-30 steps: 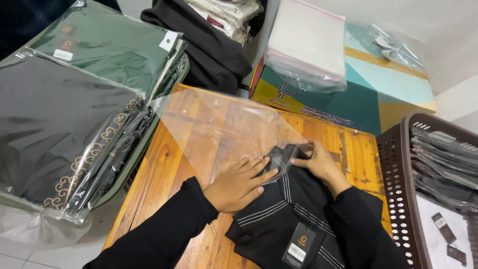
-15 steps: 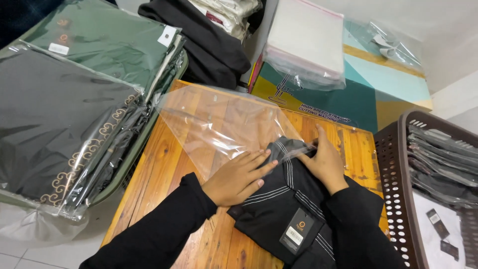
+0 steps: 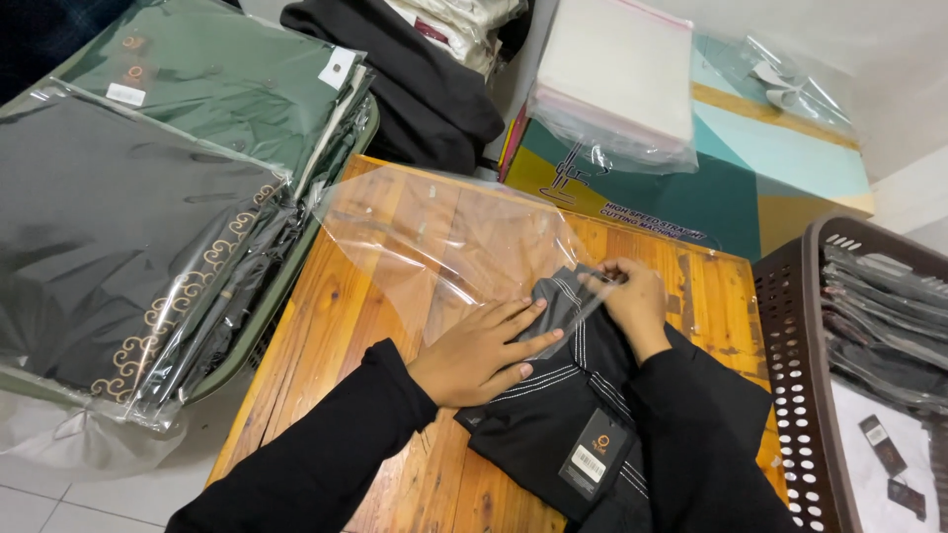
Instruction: Folding black shirts and placing them into clear plastic bags for final packaging.
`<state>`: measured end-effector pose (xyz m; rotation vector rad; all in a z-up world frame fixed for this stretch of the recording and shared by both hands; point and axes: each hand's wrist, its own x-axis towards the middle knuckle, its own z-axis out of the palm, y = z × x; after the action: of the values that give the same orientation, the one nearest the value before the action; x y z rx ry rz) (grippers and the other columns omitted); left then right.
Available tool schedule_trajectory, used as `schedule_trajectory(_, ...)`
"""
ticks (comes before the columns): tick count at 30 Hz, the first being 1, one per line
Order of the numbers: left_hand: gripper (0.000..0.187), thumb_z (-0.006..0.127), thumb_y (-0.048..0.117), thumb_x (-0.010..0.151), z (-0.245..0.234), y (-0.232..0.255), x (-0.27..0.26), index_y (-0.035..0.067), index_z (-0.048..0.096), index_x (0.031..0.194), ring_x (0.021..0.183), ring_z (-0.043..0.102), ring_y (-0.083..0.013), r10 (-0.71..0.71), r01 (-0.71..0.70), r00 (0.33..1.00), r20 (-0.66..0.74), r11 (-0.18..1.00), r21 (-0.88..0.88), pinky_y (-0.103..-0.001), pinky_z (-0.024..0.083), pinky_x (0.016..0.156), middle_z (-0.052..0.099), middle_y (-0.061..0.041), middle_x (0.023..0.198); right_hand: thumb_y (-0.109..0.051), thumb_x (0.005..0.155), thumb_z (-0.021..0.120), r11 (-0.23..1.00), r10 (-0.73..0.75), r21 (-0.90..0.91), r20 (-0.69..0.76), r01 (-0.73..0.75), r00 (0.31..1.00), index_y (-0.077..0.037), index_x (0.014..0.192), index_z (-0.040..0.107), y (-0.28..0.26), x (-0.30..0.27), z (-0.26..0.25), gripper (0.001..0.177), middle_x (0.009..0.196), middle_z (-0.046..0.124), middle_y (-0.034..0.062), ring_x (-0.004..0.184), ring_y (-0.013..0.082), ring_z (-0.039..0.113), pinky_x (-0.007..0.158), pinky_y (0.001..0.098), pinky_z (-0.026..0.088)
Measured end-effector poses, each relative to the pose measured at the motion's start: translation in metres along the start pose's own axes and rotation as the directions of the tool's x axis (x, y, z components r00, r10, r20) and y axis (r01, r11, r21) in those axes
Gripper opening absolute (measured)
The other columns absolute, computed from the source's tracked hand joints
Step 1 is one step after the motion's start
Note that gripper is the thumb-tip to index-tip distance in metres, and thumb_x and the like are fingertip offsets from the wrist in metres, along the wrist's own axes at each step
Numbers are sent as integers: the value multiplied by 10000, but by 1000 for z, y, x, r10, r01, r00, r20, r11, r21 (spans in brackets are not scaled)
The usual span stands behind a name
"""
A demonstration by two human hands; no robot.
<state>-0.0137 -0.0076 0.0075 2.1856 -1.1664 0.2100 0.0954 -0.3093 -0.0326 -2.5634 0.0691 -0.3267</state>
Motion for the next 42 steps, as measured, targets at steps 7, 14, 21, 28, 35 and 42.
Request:
schedule_trajectory(7,709,466,584,995,-1,-5,-1,210,406,1594,1516,348,-425,-2,2,999,-37,1000,-19,-576,256,1214,363,-226,1650,-371,886,793,899,-227,-376,36,224,973,-74,1359,617,-40,-30,-39,586,1123,699,208,1124,434,659,938,582,506)
schedule_trajectory(14,628,252,471,1112,-10,-14,-25,118,264,1632,1573,276,-374,-66,68,996,64,997,-34,-542,198,1244,280,-181,1699,-197,916,696,816,-566,-26,172,578,806,-50,1093,628,-120,-170,-108,240,1079,645,129,1030,332,600,962,412,468)
schedule_trajectory(21,434,476,211,1025,-39,-3,-50,5,540,1401,1393,510,-384,-8,-3,999,-44,971,-241,-516,371,1188,551,-225,1454,-638,893,690,561,-747,-281,233,778,623,-129,1195,662,-123,-216,-64,593,1074,670,93,874,246,660,739,358,545)
schedule_trajectory(28,463,761,363,898,-43,21,-61,-17,547,1052,1039,546,-364,72,-82,995,-64,979,-185,-470,482,979,522,-160,1027,-36,1001,520,342,-821,-470,273,814,502,-134,1345,653,-121,-222,-61,381,1041,693,88,761,160,651,677,272,551)
schedule_trajectory(35,239,604,65,950,-45,30,-65,79,468,754,987,555,-329,48,-90,989,-140,944,-317,-483,462,1042,462,-101,918,-54,947,485,515,-751,-325,275,793,600,-92,1400,612,-103,-218,-60,473,1126,709,35,714,186,627,602,325,522)
schedule_trajectory(42,154,564,-48,947,-28,30,-68,13,509,818,1000,601,-320,13,-55,978,-207,979,-199,-485,470,982,498,-150,990,-109,977,653,684,-685,-261,92,682,723,-105,1312,707,-112,-215,-58,340,997,732,-9,788,138,671,765,295,537)
